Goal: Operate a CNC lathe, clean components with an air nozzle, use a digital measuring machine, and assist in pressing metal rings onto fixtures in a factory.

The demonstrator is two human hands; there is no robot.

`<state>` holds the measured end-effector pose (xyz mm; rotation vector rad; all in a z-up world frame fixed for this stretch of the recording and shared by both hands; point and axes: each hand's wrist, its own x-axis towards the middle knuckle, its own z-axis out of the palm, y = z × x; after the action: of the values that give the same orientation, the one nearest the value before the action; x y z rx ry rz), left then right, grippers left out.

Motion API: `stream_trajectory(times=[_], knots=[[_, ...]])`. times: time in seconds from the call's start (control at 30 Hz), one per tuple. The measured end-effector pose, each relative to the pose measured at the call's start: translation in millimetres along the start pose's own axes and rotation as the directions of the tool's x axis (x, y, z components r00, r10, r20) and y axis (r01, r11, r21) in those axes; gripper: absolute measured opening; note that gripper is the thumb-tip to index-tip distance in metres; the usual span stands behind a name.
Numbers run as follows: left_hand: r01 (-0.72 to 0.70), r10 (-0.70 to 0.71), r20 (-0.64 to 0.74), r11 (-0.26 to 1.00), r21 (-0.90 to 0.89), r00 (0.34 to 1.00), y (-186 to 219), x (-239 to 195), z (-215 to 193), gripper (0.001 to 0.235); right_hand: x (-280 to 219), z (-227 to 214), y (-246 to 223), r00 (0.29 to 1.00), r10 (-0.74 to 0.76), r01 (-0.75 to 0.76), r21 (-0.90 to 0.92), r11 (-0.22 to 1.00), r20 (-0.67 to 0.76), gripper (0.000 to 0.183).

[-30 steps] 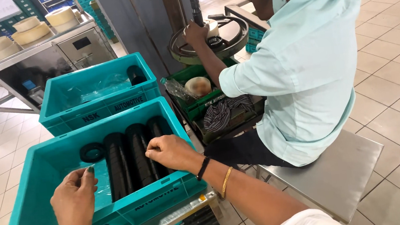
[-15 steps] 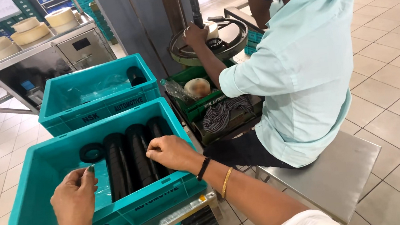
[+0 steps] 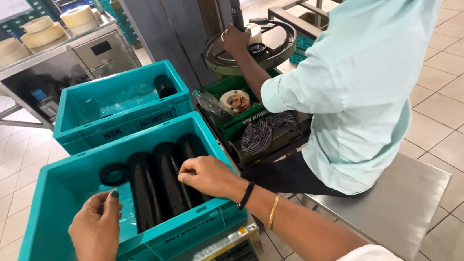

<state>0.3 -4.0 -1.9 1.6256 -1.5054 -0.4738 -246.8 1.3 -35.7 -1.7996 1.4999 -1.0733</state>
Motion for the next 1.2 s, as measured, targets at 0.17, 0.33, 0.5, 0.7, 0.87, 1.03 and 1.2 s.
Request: stream_trajectory(times=[0.17, 0.33, 0.5, 0.7, 0.87, 1.03, 1.2], knots=[[-0.009, 0.01, 0.018, 0.998, -0.06, 1.0, -3, 1, 0, 0.033, 1, 1, 5, 1.0, -0.027, 0.027, 0.002, 1.0, 0.001, 0.031], [-0.068, 0.068, 0.008, 0.998, 0.005, 0.998, -13, 3, 2, 0.032, 0, -2, 1, 1.0, -0.03, 0.03, -0.031, 0.999, 0.003, 0.03], [-0.109, 0.108, 0.023, 0.989, 0.102, 0.994, -15, -1, 3, 0.031, -7, -5, -6, 0.999, -0.028, 0.028, -0.005, 1.0, -0.02, 0.028], [-0.105, 0.09, 0.107, 0.985, 0.14, 0.99, -15, -1, 5, 0.03, -6, -5, -6, 1.0, 0.012, -0.011, 0.064, 0.998, -0.024, 0.025], [-0.195, 0.179, 0.15, 0.976, 0.099, 0.972, -14, -4, 5, 0.028, -8, -6, -9, 0.998, 0.07, -0.069, 0.118, 0.991, -0.007, 0.022], [-0.289, 0.283, 0.199, 0.957, 0.004, 0.938, -24, 1, 10, 0.028, -2, -19, 8, 0.996, 0.091, -0.086, 0.484, 0.871, 0.015, 0.029], [-0.286, 0.275, 0.287, 0.958, -0.004, 0.917, -30, 8, 14, 0.034, 20, -61, 18, 0.983, 0.083, 0.075, 0.772, 0.632, -0.164, 0.036]])
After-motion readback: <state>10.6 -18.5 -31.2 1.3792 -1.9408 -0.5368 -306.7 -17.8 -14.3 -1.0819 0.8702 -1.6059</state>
